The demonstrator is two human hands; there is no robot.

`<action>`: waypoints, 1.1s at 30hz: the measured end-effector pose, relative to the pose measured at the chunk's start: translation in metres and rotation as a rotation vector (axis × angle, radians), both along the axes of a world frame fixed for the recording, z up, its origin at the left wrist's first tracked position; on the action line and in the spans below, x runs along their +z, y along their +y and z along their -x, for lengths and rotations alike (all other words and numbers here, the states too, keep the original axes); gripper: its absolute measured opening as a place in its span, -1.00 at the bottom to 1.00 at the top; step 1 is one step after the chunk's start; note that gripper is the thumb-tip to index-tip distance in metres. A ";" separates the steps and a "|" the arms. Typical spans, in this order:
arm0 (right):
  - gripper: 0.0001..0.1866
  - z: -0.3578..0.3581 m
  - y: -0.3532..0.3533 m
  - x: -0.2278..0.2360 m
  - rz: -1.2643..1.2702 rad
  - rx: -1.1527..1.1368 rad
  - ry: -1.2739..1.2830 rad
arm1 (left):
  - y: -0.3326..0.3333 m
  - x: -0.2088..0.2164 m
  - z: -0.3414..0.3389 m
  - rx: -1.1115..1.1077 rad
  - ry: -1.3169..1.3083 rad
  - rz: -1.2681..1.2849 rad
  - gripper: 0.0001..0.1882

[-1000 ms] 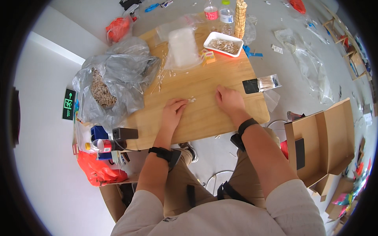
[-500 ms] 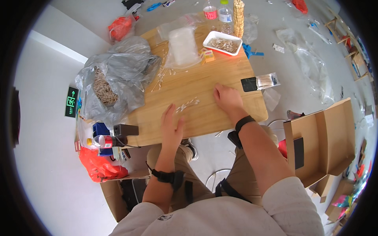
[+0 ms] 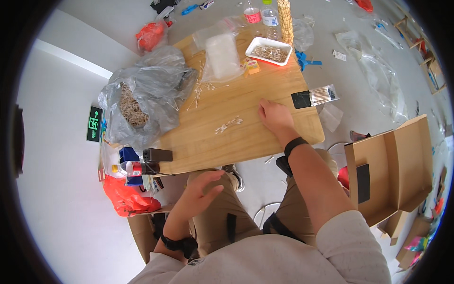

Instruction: The recorder is sorting and arranging several cotton swabs on a wooden table, lining them up and then grouping them.

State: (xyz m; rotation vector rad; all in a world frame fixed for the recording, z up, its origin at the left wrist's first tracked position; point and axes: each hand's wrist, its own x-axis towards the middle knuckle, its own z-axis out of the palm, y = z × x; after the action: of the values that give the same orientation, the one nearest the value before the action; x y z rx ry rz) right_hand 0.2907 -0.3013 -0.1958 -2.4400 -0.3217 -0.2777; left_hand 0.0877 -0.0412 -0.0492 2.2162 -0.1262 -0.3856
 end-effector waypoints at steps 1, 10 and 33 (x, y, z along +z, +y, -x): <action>-0.88 0.000 -0.002 -0.001 0.012 -0.008 0.018 | -0.004 -0.010 -0.003 -0.044 0.000 0.049 -0.48; -0.90 -0.002 0.002 -0.002 0.007 -0.004 0.011 | -0.061 -0.121 -0.110 -0.021 -0.606 -0.472 -0.11; -0.89 0.001 0.005 0.008 0.095 -0.052 0.057 | -0.055 -0.151 -0.106 0.056 -0.557 -0.546 -0.04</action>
State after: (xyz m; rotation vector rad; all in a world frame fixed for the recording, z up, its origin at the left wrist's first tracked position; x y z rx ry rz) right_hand 0.2899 -0.2960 -0.1882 -2.5474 -0.2520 -0.2187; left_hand 0.1937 -0.0960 -0.2005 2.8097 -0.2808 0.2767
